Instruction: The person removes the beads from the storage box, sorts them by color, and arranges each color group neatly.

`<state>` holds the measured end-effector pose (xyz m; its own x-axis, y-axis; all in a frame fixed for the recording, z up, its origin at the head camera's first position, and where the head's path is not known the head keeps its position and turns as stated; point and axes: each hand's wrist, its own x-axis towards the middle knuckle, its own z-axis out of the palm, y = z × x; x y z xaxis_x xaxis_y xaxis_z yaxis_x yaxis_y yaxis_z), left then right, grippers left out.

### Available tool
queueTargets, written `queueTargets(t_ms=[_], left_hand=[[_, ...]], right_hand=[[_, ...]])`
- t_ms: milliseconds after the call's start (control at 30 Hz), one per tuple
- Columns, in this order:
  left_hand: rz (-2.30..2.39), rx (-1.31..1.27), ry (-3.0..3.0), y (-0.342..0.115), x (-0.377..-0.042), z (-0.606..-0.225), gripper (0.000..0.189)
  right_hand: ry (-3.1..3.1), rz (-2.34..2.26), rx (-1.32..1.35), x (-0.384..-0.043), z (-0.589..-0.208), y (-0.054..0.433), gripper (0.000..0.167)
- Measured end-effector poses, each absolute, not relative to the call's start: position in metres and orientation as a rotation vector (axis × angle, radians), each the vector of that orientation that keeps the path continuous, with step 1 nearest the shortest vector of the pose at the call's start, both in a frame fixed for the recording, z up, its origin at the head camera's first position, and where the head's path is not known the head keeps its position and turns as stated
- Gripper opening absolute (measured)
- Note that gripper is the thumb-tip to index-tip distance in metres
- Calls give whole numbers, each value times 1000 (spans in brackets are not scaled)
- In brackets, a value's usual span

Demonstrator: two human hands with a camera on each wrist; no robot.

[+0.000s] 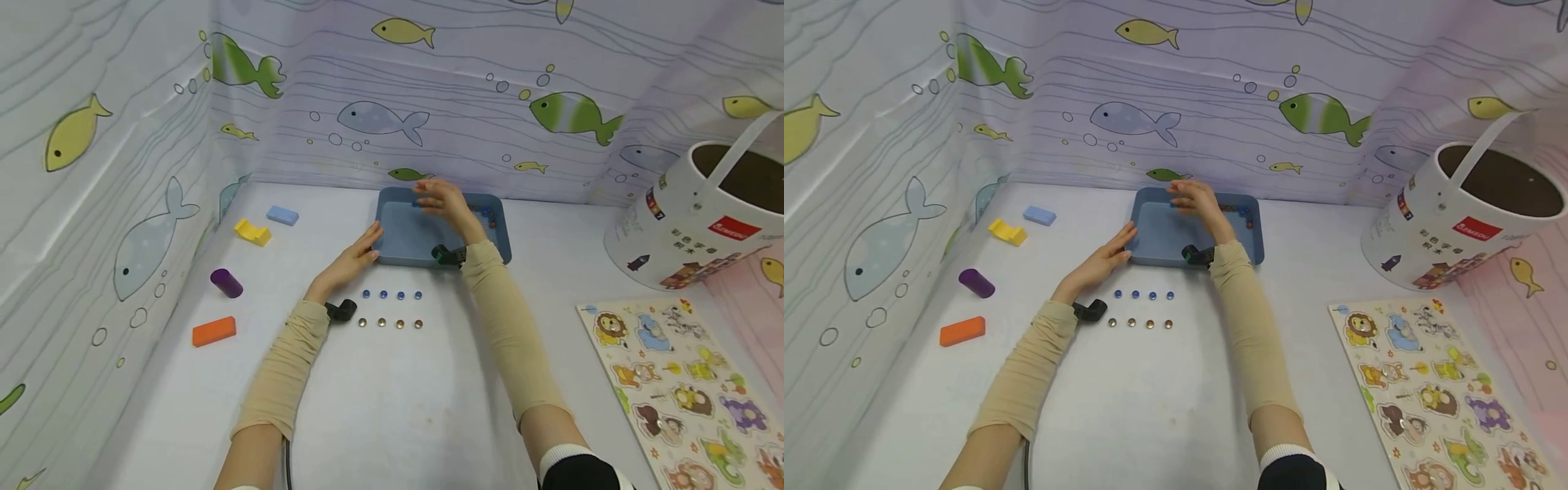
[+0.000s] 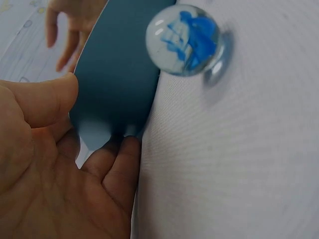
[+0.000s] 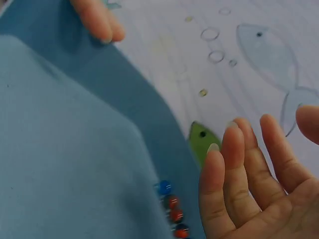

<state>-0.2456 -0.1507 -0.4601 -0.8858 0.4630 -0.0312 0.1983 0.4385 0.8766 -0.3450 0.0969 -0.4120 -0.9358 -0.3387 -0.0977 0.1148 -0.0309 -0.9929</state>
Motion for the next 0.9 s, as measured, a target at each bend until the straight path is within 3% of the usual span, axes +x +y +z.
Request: queueTargets(t_ms=[433,900], left_hand=[[1421,585,2430,-151,-244,-457,56],[1412,600,2451,-152,-244,-460,56]], right_hand=[[2047,-1868,-45,-365,-439,80,41],[2454,-1444,-130,-363,-447,83,33]])
